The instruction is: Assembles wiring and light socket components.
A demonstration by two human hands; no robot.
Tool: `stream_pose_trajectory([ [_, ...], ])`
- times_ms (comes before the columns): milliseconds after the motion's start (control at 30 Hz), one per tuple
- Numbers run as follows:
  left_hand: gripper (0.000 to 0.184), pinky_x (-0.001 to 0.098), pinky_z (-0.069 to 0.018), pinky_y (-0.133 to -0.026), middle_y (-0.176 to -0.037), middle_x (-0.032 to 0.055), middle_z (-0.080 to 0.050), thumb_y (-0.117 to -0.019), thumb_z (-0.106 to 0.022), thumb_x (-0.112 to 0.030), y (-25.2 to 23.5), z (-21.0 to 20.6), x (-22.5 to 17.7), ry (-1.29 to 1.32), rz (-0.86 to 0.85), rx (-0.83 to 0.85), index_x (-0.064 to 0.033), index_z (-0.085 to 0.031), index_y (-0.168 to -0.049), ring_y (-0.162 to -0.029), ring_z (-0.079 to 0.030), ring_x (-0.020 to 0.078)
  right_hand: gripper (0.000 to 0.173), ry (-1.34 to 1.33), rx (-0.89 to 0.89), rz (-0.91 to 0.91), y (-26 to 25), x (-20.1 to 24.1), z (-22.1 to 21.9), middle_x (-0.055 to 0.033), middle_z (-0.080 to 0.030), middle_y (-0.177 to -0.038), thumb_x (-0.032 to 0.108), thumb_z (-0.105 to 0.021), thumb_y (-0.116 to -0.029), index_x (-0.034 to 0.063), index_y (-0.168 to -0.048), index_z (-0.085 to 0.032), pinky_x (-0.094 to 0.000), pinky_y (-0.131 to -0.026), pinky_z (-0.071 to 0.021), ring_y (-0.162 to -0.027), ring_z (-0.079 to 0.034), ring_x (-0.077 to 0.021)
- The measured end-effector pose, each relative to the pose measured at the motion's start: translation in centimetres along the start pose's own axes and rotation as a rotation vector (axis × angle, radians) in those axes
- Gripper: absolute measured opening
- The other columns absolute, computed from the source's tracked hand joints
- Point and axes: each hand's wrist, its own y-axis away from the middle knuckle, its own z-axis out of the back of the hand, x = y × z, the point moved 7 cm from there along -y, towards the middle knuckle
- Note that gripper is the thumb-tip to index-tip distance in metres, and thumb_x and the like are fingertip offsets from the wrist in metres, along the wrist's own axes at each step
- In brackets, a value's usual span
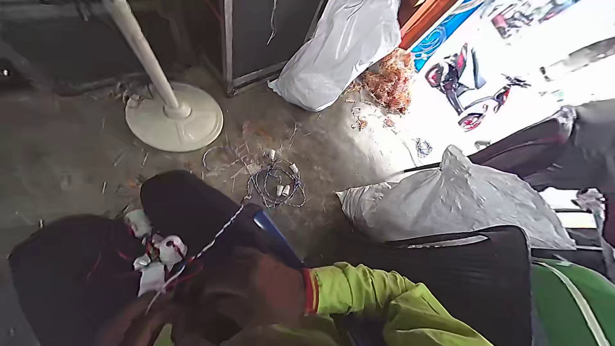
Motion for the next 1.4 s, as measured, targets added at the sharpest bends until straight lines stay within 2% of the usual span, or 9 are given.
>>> stream_pose_trajectory([
  [133,0.03,0.0257,-0.0551,-0.089,-0.108,0.0133,-0.07,-0.0947,-0.069,-0.031,1.0,0.1,0.4,0.122,0.077,-0.064,-0.0011,-0.072,-0.098,-0.1,-0.066,0.0101,0.017,-0.329,0.131,-0.177,0.7,-1.4,-0.1,-0.0078,-0.074,-0.101,0.013,-0.069,-0.0962,-0.0008,-0.106,-0.074,-0.0325,-0.093,-0.0578,-0.098,-0.07,-0.0125],
  [300,0.017,0.0242,-0.059,-0.076,-0.11,0.013,-0.067,-0.0826,-0.074,-0.012,-0.1,0.7,1.5,0.282,0.173,-0.108,0.0024,-0.072,-0.092,-0.089,-0.066,0.0096,0.011,-0.637,0.216,-0.352,1.5,-3.7,-1.1,0.0046,-0.071,-0.093,0.02,-0.069,-0.0973,0.0102,-0.102,-0.071,-0.0253,-0.077,-0.0589,-0.084,-0.067,-0.0049],
  [433,0.012,0.0167,-0.0526,-0.063,-0.107,0.0078,-0.066,-0.0874,-0.069,-0.004,0.1,3.7,3.6,0.339,0.225,-0.171,0.0027,-0.07,-0.097,-0.076,-0.06,0.003,0.004,-0.717,0.2,-0.407,1.7,-4.2,-0.6,0.0115,-0.067,-0.085,0.022,-0.069,-0.0972,0.0178,-0.099,-0.069,-0.015,-0.069,-0.054,-0.076,-0.062,0.0026],
  [600,0.028,0.024,-0.0591,-0.081,-0.116,0.0085,-0.068,-0.0976,-0.055,0.0,0.2,3.6,3.4,0.578,0.244,-0.059,0.007,-0.063,-0.124,-0.095,-0.067,0.0084,0.007,-0.728,0.13,-0.387,1.4,-3.9,-0.6,0.0073,-0.071,-0.087,0.018,-0.072,-0.0955,0.0151,-0.102,-0.07,-0.0194,-0.072,-0.0585,-0.078,-0.067,-0.0024],
  [700,0.019,0.0214,-0.0578,-0.069,-0.109,0.009,-0.068,-0.0968,-0.063,-0.007,0.3,2.4,2.3,0.517,0.22,-0.063,0.0039,-0.072,-0.109,-0.082,-0.064,0.006,0.01,-0.68,0.079,-0.382,1.4,-3.4,-0.9,0.0072,-0.071,-0.09,0.016,-0.074,-0.0932,0.0147,-0.102,-0.071,-0.0213,-0.073,-0.0603,-0.078,-0.068,-0.0036],
  [800,0.018,0.0247,-0.0602,-0.079,-0.111,0.0116,-0.068,-0.0934,-0.071,-0.017,0.4,1.3,1.1,0.405,0.232,-0.047,-0.0008,-0.077,-0.097,-0.094,-0.067,0.0093,0.011,-0.55,0.018,-0.32,1.1,-2.8,-0.5,0.0089,-0.072,-0.093,0.016,-0.077,-0.0911,0.0151,-0.101,-0.072,-0.0212,-0.076,-0.0609,-0.082,-0.068,-0.0029],
  [1100,0.014,0.0269,-0.0562,-0.091,-0.112,0.0168,-0.069,-0.0912,-0.072,-0.009,0.4,0.5,-0.2,0.18,0.183,-0.12,-0.0002,-0.079,-0.1,-0.104,-0.066,0.0164,0.01,-0.026,-0.086,-0.032,0.7,-1.0,0.1,-0.0013,-0.075,-0.098,0.019,-0.075,-0.0937,0.0092,-0.094,-0.076,-0.0273,-0.092,-0.0513,-0.101,-0.065,-0.0098],
  [1267,0.011,0.0281,-0.0553,-0.093,-0.112,0.0187,-0.07,-0.0872,-0.073,-0.009,0.2,0.2,-0.8,0.044,0.129,-0.126,-0.0008,-0.078,-0.092,-0.107,-0.066,0.0216,0.013,0.051,-0.081,-0.033,0.8,-0.7,-0.2,-0.0046,-0.075,-0.097,0.02,-0.073,-0.0947,0.0078,-0.092,-0.077,-0.0287,-0.091,-0.0506,-0.1,-0.066,-0.0131],
  [1400,0.011,0.0323,-0.0539,-0.096,-0.113,0.0185,-0.07,-0.084,-0.075,-0.011,0.2,0.1,-0.6,-0.052,0.072,-0.054,-0.0009,-0.075,-0.089,-0.109,-0.066,0.0256,0.014,-0.06,0.004,-0.139,0.8,-1.6,-0.7,0.003,-0.072,-0.091,0.024,-0.071,-0.0947,0.0114,-0.091,-0.076,-0.023,-0.082,-0.0506,-0.09,-0.063,-0.0043],
])
